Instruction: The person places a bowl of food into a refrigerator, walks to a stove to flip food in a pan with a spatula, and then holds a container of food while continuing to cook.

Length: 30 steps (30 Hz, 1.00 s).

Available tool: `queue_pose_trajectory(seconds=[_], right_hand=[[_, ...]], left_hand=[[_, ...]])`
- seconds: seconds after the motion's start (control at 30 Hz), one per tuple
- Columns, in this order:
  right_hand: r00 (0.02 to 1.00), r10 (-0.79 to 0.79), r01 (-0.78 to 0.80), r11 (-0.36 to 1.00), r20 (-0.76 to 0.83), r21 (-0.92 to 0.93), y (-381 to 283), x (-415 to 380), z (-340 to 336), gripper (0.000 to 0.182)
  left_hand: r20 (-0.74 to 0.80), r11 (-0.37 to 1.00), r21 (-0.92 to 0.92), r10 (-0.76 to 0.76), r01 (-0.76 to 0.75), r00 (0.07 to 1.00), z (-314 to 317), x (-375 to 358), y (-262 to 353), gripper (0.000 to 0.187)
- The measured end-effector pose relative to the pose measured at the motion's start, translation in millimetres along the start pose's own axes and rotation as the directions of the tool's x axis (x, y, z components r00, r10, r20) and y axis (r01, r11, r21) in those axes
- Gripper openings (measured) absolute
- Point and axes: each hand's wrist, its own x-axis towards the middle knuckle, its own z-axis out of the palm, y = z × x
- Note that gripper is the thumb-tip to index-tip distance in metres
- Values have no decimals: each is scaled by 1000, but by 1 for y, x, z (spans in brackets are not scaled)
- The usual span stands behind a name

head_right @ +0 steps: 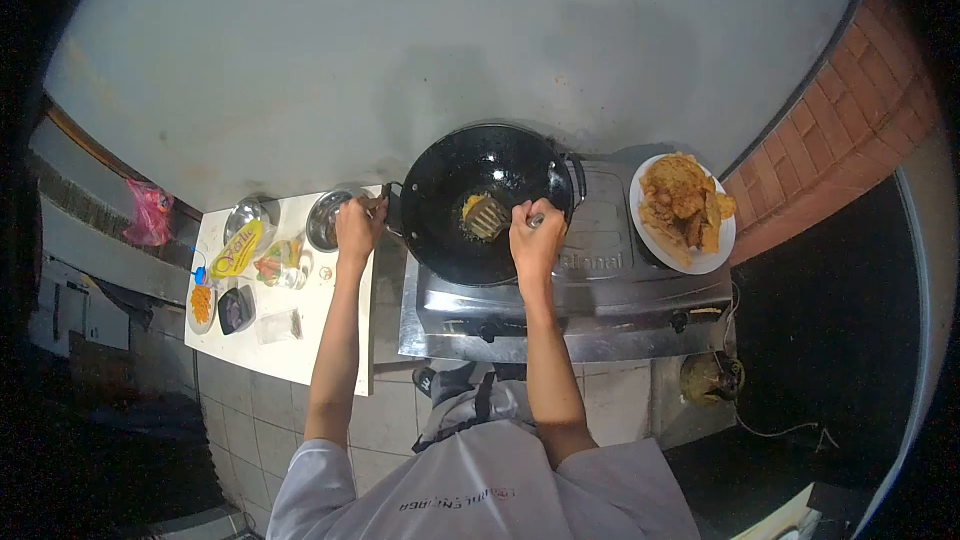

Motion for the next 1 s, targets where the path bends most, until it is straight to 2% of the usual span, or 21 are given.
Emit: queue_pose_trajectory(seconds=[0.07,0.4,0.47,0.63,0.77,0.97,1.0], right_hand=[[999,-48,47,996,-11,-78,-3,-1,0,24],[1000,-26,26,992,5,-126,-8,0,0,25],[997,-82,83,993,9,-87,-7,0,-1,25],[995,-65,68,997,80,-32,-12,-1,-6,25],[991,-61,58,998,123,31,-13,-4,-7,24],[991,5,-5,1000,132,-3,-19,-10,-15,22],[981,107,-119,990,165,69,-25,-11,-18,21]], left_hand=[[8,1000,1,4,-4,1000,-1,0,1,17],[6,1000,1,31,-31,999,-2,2,0,17],[8,1000,-9,28,-28,1000,-2,2,-1,17],[19,999,-18,35,-35,999,-2,3,-1,17],[-7,995,-32,97,-97,995,-4,3,-1,19],[3,994,-4,113,-113,994,-4,6,-4,20],[16,995,-30,97,-97,995,-6,6,-2,19]])
